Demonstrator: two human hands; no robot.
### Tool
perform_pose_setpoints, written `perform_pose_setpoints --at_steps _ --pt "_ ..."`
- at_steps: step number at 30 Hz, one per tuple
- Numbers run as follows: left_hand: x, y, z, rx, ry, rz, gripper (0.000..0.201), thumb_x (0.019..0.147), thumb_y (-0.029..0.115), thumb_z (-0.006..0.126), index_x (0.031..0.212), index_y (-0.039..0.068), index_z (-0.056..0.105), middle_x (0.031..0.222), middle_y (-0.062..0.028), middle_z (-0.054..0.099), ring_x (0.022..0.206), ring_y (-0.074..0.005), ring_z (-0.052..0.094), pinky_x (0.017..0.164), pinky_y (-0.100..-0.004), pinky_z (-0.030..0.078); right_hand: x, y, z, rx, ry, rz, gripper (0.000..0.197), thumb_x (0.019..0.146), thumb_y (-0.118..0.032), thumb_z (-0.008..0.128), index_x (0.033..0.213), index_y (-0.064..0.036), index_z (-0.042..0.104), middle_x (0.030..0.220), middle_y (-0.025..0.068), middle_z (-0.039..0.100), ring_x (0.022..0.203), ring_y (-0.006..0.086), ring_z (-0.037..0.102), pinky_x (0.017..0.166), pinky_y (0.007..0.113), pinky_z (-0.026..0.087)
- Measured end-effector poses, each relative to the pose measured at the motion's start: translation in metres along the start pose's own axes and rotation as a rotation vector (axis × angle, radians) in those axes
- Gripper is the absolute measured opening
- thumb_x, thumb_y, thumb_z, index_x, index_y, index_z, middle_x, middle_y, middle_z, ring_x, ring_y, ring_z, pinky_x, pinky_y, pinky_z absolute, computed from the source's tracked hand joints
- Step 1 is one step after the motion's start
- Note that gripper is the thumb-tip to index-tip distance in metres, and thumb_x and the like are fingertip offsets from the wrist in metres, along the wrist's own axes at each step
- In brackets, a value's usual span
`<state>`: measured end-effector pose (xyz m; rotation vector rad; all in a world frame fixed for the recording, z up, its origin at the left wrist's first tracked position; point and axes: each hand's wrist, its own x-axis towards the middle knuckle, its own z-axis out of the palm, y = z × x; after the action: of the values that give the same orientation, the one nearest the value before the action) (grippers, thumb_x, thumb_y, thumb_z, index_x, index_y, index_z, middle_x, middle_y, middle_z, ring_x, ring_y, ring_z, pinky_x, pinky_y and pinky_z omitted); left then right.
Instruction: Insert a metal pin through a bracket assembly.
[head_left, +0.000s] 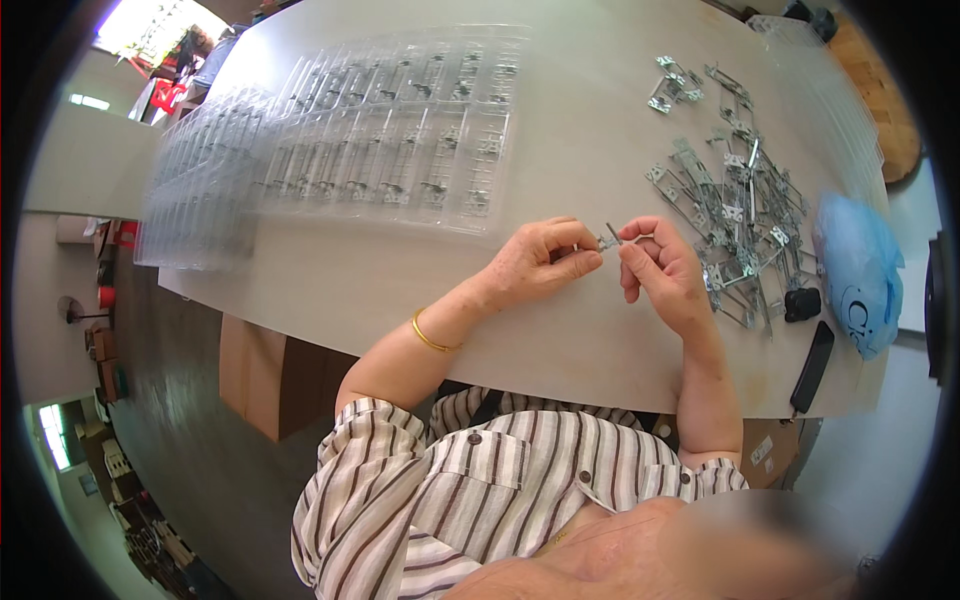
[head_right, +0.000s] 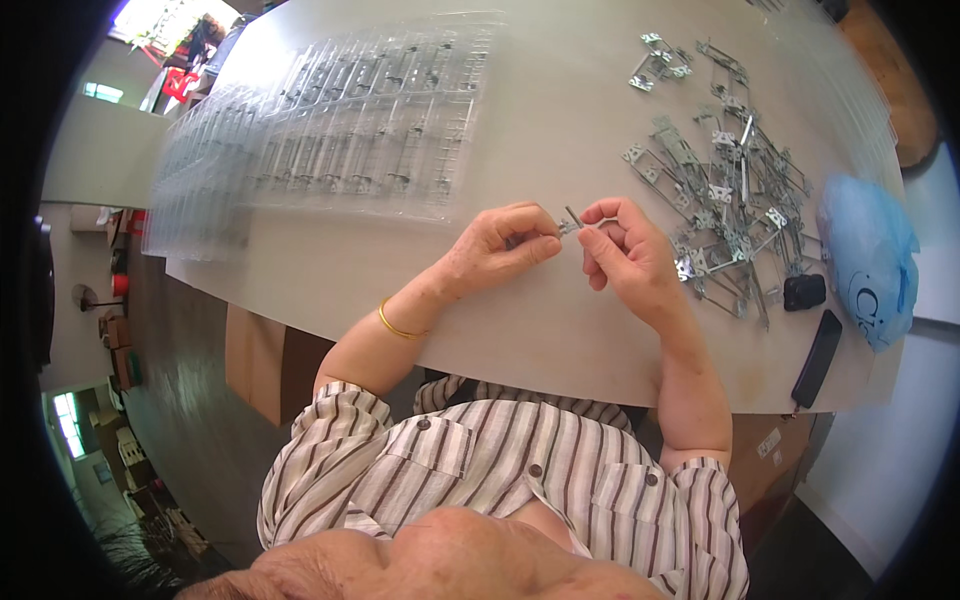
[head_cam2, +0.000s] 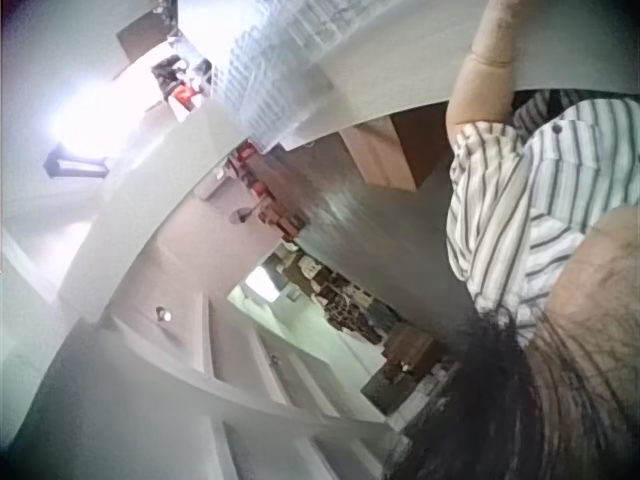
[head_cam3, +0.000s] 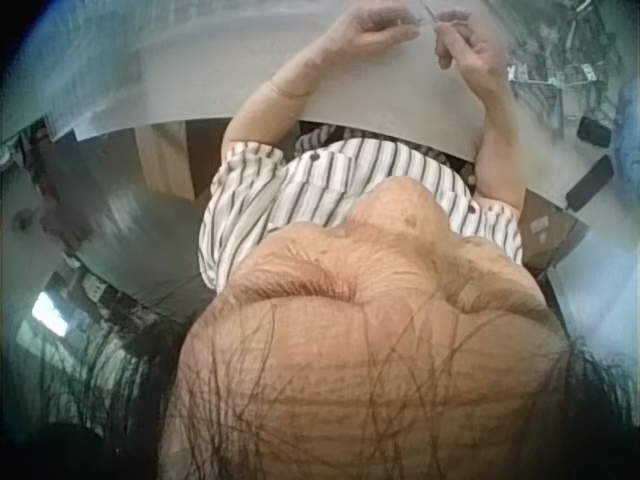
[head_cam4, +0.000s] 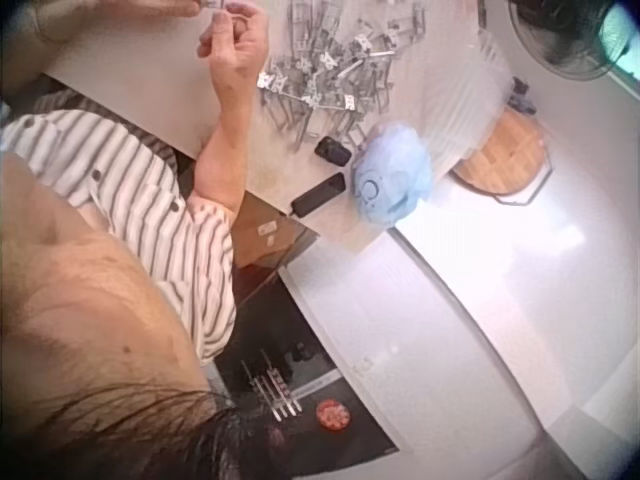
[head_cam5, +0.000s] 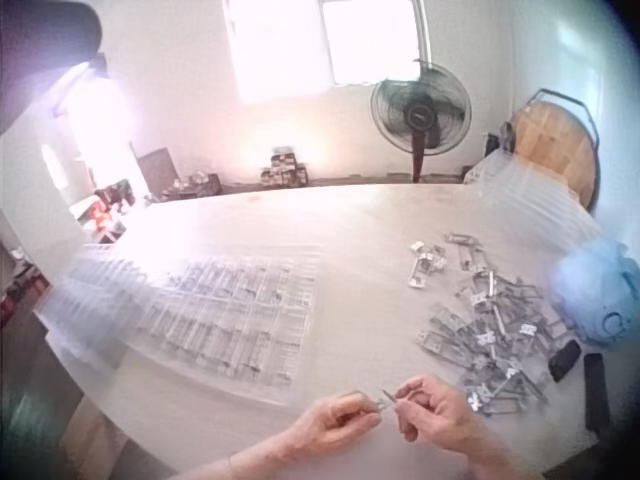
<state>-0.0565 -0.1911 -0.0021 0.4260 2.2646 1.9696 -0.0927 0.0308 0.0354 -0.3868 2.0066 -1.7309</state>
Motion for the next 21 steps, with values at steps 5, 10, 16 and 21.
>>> perform_pose_setpoints --at_steps 5,10,16,21 --pt "0.0001 -0.0020 0.0005 0.027 -0.002 0.064 0.011 0.094 0.014 0.071 0.091 0.004 0.067 0.086 -0.0029 0.062 0.070 -0.0106 0.054 0.062 -0.0278 0.043 0.0014 -0.0006 -0.0033 0.121 -0.068 0.039 0.025 0.102 -0.014 0.058 0.122 0.0012 0.057 0.069 0.0024 0.062 0.057 0.0088 0.057 0.055 0.024 0.046" --pt "-0.0015 -0.0006 -0.0032 0.125 -0.065 0.139 0.012 0.093 0.015 0.071 0.093 0.004 0.067 0.087 -0.0069 0.062 0.071 -0.0170 0.057 0.062 -0.0302 0.045 0.0025 0.0042 -0.0066 0.138 -0.181 0.089 0.024 0.103 -0.012 0.056 0.124 -0.0001 0.059 0.069 0.0034 0.062 0.057 0.0101 0.058 0.055 0.025 0.047" --pt "-0.0016 0.0027 -0.0013 0.080 -0.104 0.196 0.013 0.091 0.015 0.070 0.093 0.003 0.067 0.086 -0.0110 0.062 0.071 -0.0256 0.061 0.064 -0.0375 0.048 0.0006 -0.0001 -0.0067 0.222 -0.189 0.105 0.019 0.103 -0.012 0.057 0.119 -0.0031 0.060 0.068 0.0037 0.062 0.056 0.0106 0.059 0.052 0.025 0.047" --pt "-0.0048 0.0061 0.0008 0.135 -0.159 0.172 0.012 0.091 0.015 0.070 0.092 0.003 0.067 0.087 -0.0109 0.063 0.071 -0.0264 0.062 0.065 -0.0376 0.049 0.0003 -0.0012 -0.0058 0.143 -0.135 0.169 0.011 0.102 -0.015 0.059 0.109 -0.0056 0.059 0.062 0.0006 0.059 0.053 0.0081 0.059 0.048 0.022 0.045"
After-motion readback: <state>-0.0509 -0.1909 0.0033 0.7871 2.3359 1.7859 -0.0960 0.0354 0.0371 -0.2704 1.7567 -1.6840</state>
